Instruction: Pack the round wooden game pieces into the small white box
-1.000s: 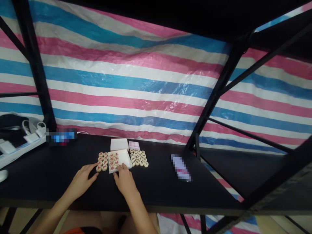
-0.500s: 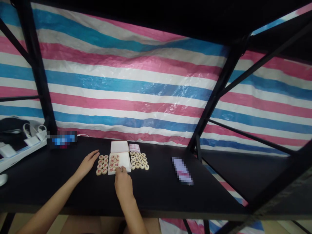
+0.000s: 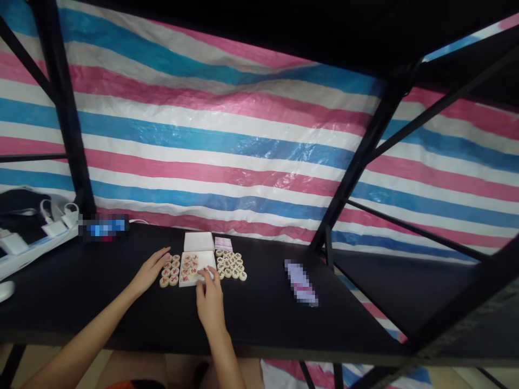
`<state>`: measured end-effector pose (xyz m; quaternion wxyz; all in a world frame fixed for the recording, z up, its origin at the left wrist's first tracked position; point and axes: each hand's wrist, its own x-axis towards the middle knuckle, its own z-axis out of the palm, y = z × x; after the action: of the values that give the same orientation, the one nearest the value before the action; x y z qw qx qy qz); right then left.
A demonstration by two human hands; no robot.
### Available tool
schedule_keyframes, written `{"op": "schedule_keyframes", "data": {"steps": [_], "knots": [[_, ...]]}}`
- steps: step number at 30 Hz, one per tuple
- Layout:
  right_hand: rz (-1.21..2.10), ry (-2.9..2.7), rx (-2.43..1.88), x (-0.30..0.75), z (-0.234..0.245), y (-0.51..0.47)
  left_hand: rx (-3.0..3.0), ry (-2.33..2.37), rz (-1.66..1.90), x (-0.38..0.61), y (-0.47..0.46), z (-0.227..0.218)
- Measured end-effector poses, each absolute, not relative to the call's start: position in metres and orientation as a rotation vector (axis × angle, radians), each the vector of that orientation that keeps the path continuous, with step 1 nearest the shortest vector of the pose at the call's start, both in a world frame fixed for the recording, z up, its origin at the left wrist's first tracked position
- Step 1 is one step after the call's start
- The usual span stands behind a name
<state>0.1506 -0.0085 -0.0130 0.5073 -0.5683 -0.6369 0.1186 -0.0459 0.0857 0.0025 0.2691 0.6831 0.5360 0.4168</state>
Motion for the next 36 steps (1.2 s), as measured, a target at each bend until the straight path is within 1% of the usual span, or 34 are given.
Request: {"op": "schedule_keyframes", "data": {"steps": [6, 11, 23, 36], "knots": [[0.307, -1.528, -1.324, 0.153, -0.015, -0.004, 1.870, 1.460, 1.084, -0.044, 0.084, 0.002], [0.296, -1.637, -1.336, 0.153, -0.018, -0.004, 1.863, 1.454, 1.088, -0.044, 0.081, 0.004], [0.353, -1.692, -1.326, 0.153, -0.013, -0.005, 1.542, 1.542, 1.163, -0.020, 0.099, 0.005], [0.359, -1.693, -1.308, 0.153, -0.014, -0.005, 1.467, 1.545, 1.260, -0.005, 0.098, 0.005]]}}
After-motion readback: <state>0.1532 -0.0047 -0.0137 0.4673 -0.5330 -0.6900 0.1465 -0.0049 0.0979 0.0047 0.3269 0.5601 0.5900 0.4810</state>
